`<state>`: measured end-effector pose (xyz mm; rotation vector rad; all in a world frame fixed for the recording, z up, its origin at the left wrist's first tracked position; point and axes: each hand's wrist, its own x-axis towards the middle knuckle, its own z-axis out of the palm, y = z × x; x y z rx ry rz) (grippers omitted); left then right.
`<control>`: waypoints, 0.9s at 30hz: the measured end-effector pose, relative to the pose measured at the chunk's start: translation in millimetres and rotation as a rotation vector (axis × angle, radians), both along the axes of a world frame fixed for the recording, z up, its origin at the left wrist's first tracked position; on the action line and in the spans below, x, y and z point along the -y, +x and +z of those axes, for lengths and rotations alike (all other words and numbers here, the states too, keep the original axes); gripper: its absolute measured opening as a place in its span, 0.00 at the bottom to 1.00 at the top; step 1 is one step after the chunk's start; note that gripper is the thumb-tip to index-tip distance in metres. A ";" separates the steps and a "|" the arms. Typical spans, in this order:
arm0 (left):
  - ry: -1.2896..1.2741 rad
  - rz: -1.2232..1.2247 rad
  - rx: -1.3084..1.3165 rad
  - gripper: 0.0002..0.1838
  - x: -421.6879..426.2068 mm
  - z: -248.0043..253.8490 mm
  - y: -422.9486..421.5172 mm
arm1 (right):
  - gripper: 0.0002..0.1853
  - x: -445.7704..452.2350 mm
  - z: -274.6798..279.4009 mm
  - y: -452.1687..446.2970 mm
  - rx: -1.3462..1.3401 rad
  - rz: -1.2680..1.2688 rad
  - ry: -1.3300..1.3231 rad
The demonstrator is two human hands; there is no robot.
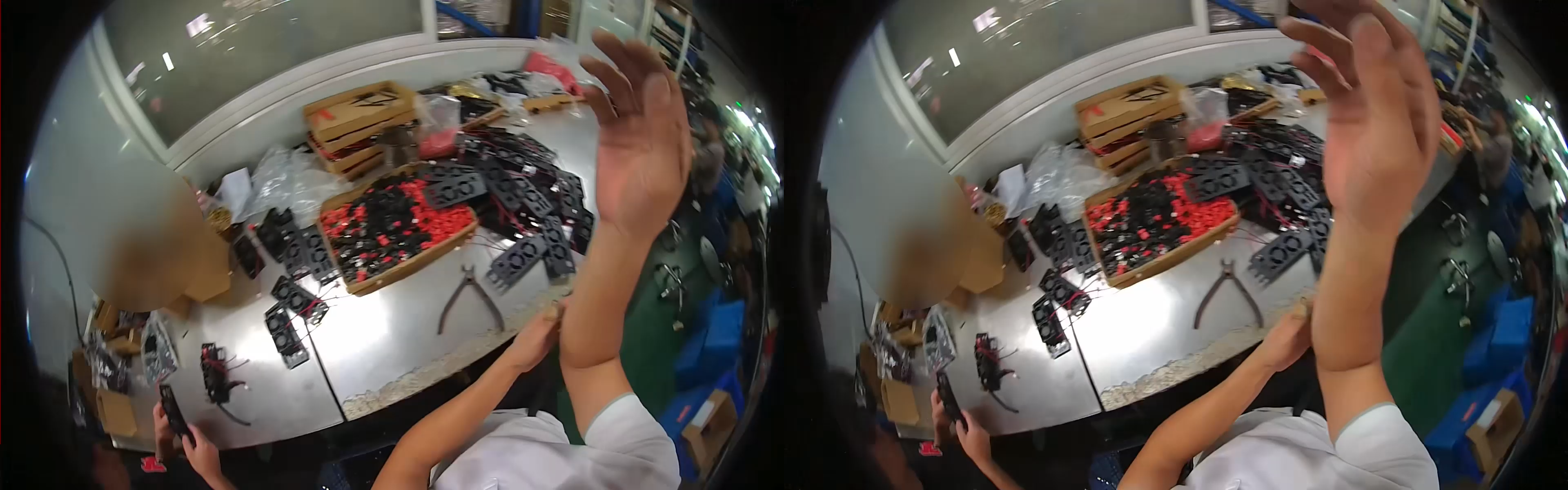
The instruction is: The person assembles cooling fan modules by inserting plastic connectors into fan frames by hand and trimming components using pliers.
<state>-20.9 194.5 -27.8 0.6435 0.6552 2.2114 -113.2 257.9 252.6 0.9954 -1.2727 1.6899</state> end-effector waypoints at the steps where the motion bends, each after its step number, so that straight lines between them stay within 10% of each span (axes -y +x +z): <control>1: 0.062 -0.048 0.108 0.39 -7.2 -5.5 5.2 | 0.21 -3.3 5.8 -0.3 0.033 0.008 -0.053; 9: 0.524 -0.566 0.625 0.35 -31.4 4.5 74.3 | 0.16 -14.9 2.5 -24.3 0.130 -0.290 0.015; 10: 0.174 -0.462 0.802 0.34 -27.4 22.2 81.6 | 0.16 -23.8 -2.3 -32.4 0.109 -0.327 0.076; 13: -0.356 -0.385 0.476 0.32 5.5 14.7 69.1 | 0.14 -30.8 -28.0 -53.0 0.146 -0.385 0.285; 21: -0.470 0.601 0.137 0.32 108.8 81.4 47.8 | 0.36 -32.8 -195.2 -169.0 0.352 -0.503 1.522; 27: -0.433 0.415 -0.282 0.37 113.9 191.5 36.5 | 0.41 -24.5 -234.3 -205.4 0.327 -0.558 1.608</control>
